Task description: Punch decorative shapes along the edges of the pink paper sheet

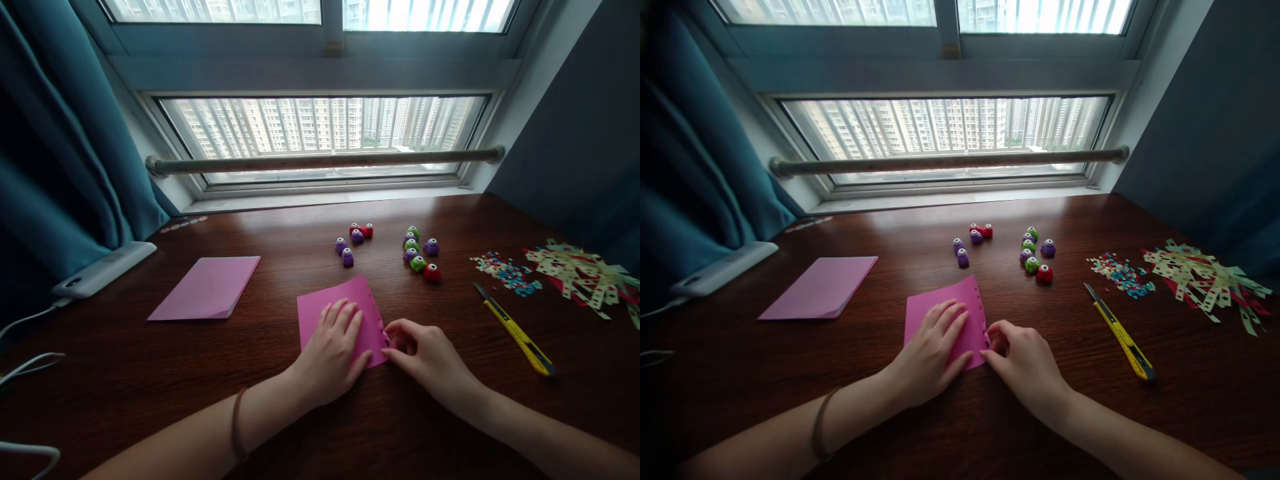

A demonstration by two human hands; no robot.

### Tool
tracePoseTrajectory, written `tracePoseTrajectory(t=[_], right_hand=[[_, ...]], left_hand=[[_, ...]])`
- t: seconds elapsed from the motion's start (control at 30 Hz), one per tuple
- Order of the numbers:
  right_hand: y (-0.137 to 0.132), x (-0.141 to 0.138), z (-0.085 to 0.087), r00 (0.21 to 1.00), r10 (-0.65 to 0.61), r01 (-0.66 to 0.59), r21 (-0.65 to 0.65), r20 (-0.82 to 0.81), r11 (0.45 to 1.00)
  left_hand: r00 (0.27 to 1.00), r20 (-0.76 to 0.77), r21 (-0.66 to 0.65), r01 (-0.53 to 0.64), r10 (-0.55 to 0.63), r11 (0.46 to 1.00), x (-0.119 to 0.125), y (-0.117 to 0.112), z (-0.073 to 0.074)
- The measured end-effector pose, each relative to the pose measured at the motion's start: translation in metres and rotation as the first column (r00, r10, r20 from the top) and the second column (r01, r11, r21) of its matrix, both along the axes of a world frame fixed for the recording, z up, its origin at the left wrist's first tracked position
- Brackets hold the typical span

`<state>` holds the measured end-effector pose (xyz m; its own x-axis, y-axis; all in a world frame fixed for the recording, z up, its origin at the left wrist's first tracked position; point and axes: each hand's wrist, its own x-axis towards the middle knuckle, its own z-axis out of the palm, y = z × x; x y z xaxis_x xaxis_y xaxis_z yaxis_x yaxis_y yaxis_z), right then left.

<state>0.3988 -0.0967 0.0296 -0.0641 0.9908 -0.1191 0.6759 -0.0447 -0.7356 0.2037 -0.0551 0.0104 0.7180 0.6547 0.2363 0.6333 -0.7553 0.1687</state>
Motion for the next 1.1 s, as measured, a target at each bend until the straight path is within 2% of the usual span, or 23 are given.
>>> tracePoseTrajectory(t=[0.1,0.17,0.2,0.23,0.27,0.33,0.4,0.47,0.57,0.67,0.8,1.1], right_hand=[[0.001,-0.002,-0.004,0.991,-0.041,0.051,0.08,-0.126,0.995],[0.001,-0.004,-0.005,0.987,-0.069,0.095,0.183,-0.148,0.979],[0.0,-0.004,-0.006,0.987,-0.073,0.107,0.247,-0.144,0.963],[-0.001,-0.005,-0.006,0.989,-0.068,0.108,0.315,-0.134,0.943],[-0.002,-0.005,-0.006,0.992,-0.055,0.096,0.381,-0.118,0.92],[-0.006,-0.006,-0.007,0.996,-0.011,0.051,0.489,-0.084,0.871],[-0.008,-0.007,-0.008,0.998,0.03,0.008,0.55,-0.061,0.835],[-0.01,-0.008,-0.008,0.996,0.072,-0.027,0.564,-0.057,0.826],[-0.01,-0.008,-0.006,0.987,0.121,-0.052,0.517,-0.102,0.854],[-0.011,-0.008,0.0,0.962,0.161,-0.061,0.398,-0.222,0.915],[-0.011,-0.009,0.006,0.901,0.159,-0.077,0.212,-0.403,0.974],[-0.01,-0.011,-0.001,0.863,0.075,-0.042,0.078,-0.5,0.996]], left_hand=[[0.986,0.169,0.023,-0.015,0.011,1.0,0.003,-0.006,0.004],[0.947,0.321,-0.069,0.024,-0.001,0.997,0.006,-0.012,0.009],[0.918,0.396,-0.167,0.068,0.003,0.984,0.008,-0.015,0.012],[0.884,0.466,-0.292,0.117,0.034,0.949,0.011,-0.018,0.015],[0.848,0.523,-0.426,0.175,0.084,0.887,0.014,-0.02,0.017],[0.769,0.6,-0.633,0.288,0.221,0.718,0.019,-0.022,0.018],[0.696,0.628,-0.732,0.374,0.349,0.57,0.023,-0.022,0.016],[0.644,0.625,-0.769,0.414,0.441,0.487,0.024,-0.02,0.013],[0.6,0.609,-0.793,0.441,0.519,0.42,0.023,-0.017,0.01],[0.578,0.604,-0.796,0.472,0.548,0.379,0.021,-0.016,0.009],[0.579,0.602,-0.797,0.48,0.549,0.367,0.019,-0.016,0.008],[0.602,0.573,-0.819,0.424,0.555,0.386,0.02,-0.017,0.01]])
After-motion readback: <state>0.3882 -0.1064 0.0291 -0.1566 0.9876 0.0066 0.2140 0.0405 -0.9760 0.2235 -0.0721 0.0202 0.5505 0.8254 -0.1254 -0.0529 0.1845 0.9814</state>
